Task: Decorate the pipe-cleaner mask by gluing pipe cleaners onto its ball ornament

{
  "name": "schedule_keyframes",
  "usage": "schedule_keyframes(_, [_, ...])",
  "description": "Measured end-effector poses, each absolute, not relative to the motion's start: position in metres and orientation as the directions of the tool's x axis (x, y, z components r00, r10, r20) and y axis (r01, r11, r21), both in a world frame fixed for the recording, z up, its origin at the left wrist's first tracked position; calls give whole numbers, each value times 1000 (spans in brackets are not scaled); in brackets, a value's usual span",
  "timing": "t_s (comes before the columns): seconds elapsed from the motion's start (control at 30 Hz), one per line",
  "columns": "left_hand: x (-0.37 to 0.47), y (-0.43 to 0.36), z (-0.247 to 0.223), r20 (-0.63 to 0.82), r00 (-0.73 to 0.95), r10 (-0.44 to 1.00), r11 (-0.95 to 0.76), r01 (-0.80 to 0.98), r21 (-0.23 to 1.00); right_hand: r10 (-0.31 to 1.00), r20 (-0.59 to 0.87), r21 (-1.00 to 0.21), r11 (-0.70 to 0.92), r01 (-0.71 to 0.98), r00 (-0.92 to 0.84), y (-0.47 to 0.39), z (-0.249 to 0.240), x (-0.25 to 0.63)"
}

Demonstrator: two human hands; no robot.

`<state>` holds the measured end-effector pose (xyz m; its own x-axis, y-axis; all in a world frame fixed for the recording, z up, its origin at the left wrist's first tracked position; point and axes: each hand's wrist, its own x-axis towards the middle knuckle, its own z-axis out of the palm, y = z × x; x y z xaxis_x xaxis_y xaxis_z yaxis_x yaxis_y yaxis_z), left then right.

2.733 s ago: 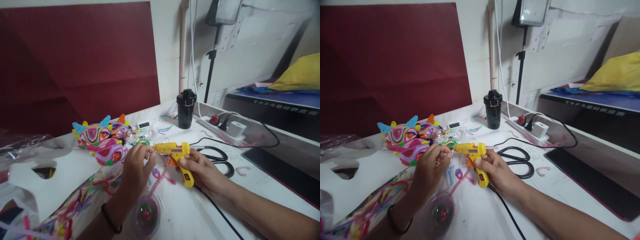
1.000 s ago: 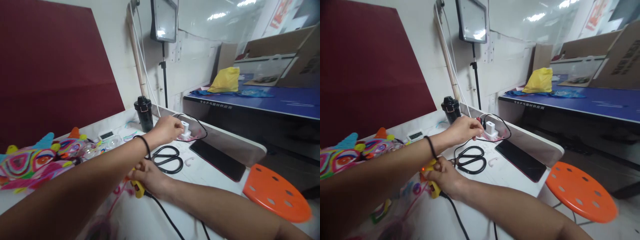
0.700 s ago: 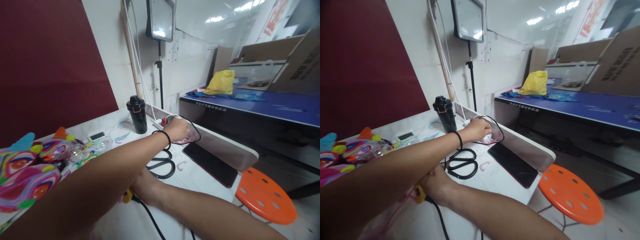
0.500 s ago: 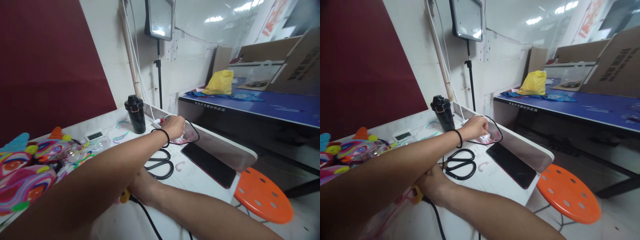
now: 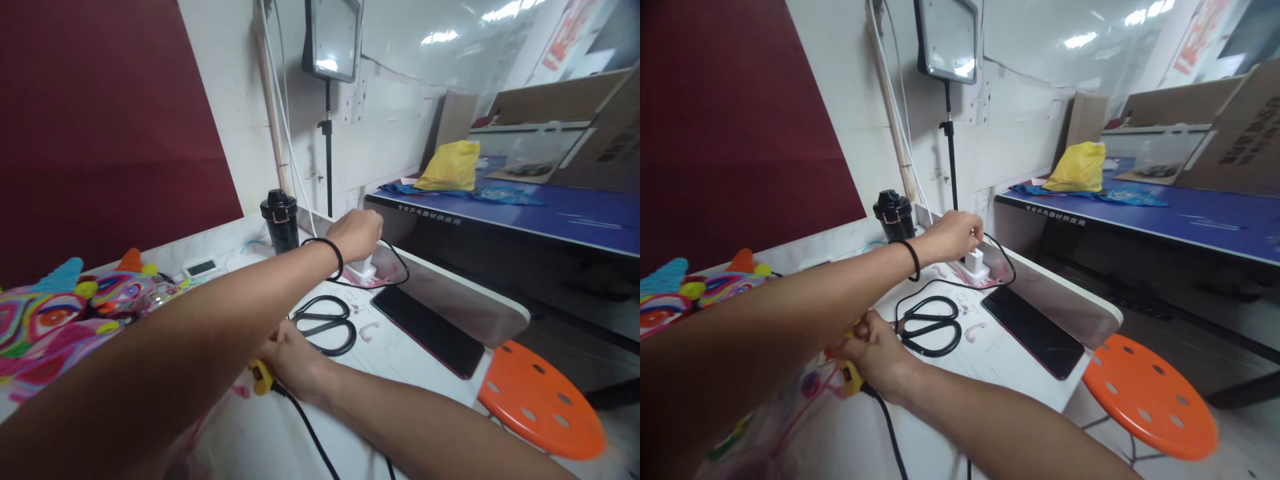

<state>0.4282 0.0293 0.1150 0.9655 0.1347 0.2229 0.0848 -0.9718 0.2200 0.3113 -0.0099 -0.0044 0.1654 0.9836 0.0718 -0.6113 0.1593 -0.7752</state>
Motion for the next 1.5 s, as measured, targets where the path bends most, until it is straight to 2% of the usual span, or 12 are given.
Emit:
schedule_keyframes(0.03, [422,29,124,253,959,128,-969,66,238,984,48,-761,146,-632,170,-10,-6,312])
schedule_keyframes(0.13, [390,29,155,403,902,156,-908,-30,418,982,6,-703,138,-698,188,-9,-8,315])
schedule_keyframes(0.27, [317,37,182,554,764,332,-806,-76,588,981,22,-668,157,-727,191,-11,-3,320])
schedule_keyframes(0.37, [252,50,171,613,633,472,-755,-69,652,981,34,-654,166,-738,191,-14,3,323])
schedule_keyframes(0.5, [173,63,127,485,415,770,-523,-25,852,978,57,-657,188,-730,200,-15,7,325])
schedule_keyframes(0.63, [126,63,81,223,333,916,-242,15,970,977,63,-680,191,-708,203,-11,10,322])
schedule_keyframes(0.7, [116,61,64,102,347,932,-139,84,987,978,56,-696,182,-694,200,-8,13,316])
schedule_keyframes(0.8, [111,58,46,35,424,905,-91,114,989,982,63,-715,170,-678,180,-4,20,302])
schedule_keyframes(1.0, [112,48,43,87,465,881,-110,23,994,981,157,-719,191,-669,112,0,32,266])
schedule_keyframes(1.17, [110,40,49,142,448,883,-155,-8,988,971,194,-703,235,-671,137,5,38,247])
schedule_keyframes(1.37, [104,47,38,209,377,902,-231,14,973,956,217,-700,294,-651,198,6,44,230])
schedule_keyframes(1.5, [101,48,36,305,338,890,-369,145,918,941,164,-721,319,-615,295,10,40,221])
